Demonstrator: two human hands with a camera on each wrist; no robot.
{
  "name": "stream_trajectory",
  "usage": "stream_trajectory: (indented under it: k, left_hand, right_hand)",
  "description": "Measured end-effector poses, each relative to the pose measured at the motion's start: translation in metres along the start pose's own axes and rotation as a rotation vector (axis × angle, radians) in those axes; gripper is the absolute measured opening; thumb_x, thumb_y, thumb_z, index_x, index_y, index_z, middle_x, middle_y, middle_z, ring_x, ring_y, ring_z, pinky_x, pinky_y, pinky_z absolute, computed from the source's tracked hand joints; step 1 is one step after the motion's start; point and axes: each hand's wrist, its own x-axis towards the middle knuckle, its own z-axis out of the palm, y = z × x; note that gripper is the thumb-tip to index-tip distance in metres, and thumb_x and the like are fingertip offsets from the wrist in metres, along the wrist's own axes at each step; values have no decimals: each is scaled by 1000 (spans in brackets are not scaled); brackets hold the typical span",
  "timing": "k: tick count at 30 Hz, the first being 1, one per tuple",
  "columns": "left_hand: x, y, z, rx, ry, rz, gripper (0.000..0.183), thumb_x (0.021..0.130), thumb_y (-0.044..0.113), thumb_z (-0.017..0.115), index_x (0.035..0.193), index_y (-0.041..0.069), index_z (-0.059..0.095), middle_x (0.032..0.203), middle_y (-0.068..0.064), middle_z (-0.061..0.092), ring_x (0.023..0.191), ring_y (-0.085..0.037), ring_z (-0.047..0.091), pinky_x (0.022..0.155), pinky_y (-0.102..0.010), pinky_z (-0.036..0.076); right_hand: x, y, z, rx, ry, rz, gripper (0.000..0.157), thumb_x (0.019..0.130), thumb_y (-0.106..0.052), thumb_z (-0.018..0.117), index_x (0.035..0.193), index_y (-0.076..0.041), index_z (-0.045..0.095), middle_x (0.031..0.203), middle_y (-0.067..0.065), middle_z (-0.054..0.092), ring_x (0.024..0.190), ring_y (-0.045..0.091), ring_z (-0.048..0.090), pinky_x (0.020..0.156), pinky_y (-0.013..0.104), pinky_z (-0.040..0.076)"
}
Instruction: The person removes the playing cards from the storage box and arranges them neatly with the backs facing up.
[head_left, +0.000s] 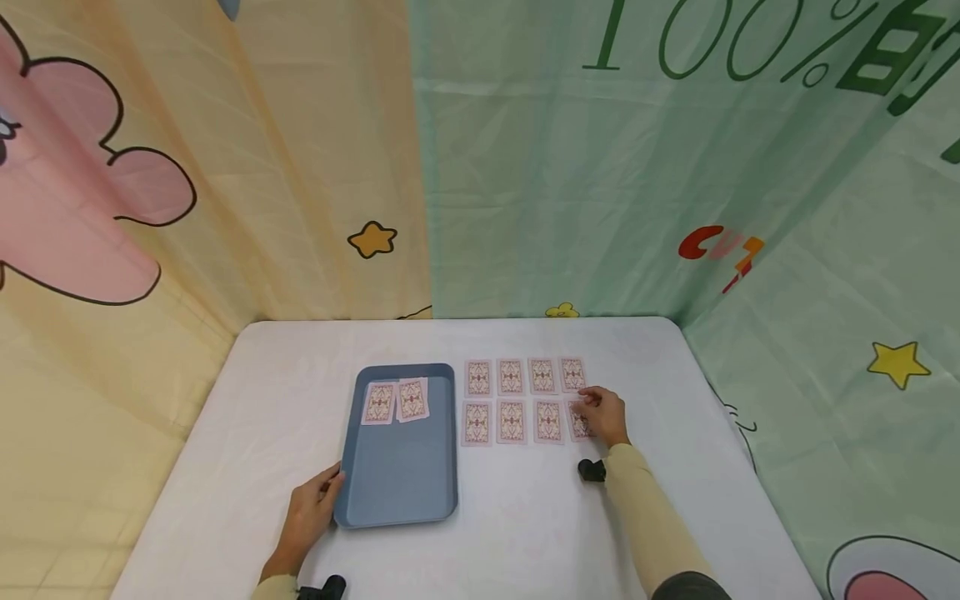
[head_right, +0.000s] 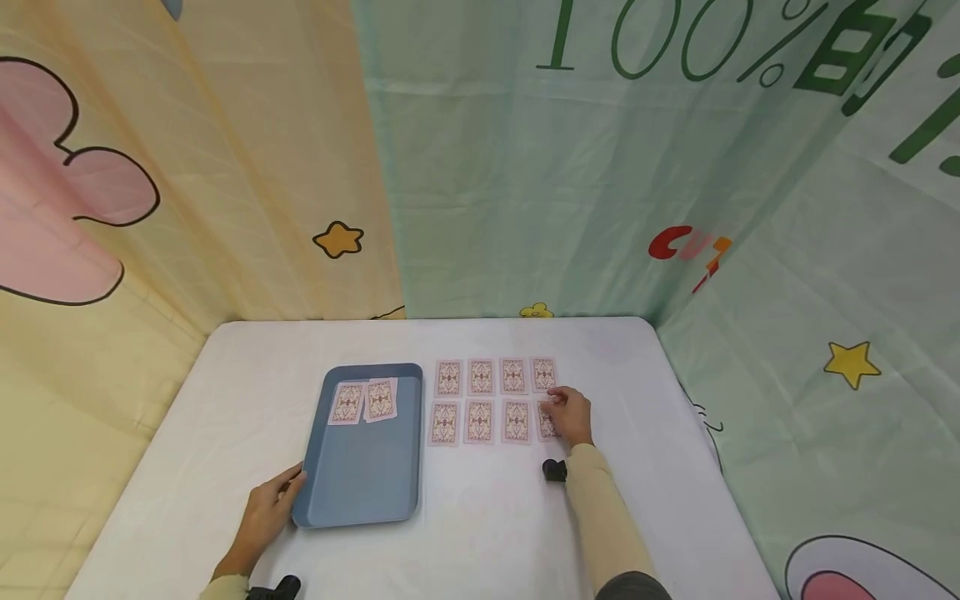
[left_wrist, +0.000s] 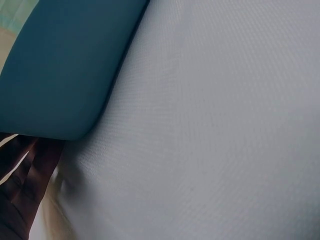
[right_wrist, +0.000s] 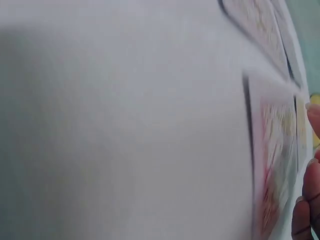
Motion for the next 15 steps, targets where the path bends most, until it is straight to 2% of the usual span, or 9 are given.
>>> stream_trajectory:
  k: [7, 15]
  left_hand:
    - [-1, 0, 1, -12, 38, 51, 33, 97, 9, 57, 122, -13, 59, 97, -19, 69, 82, -24, 63, 65, -29, 51]
    - [-2, 1, 1, -9, 42, 49, 34, 97, 9, 57, 122, -13, 59, 96, -20, 69, 82, -25, 63, 66, -30, 51]
  right_hand:
    - [0, -25, 20, -4, -56, 20, 25, 81, -3, 76, 104, 4, 69, 84, 9, 59, 75, 20, 53, 67, 26, 45]
    - [3, -53, 47, 45, -103, -50, 26, 79, -2, 77, 102, 4, 69, 82, 6, 59, 74, 18, 52, 66, 25, 44]
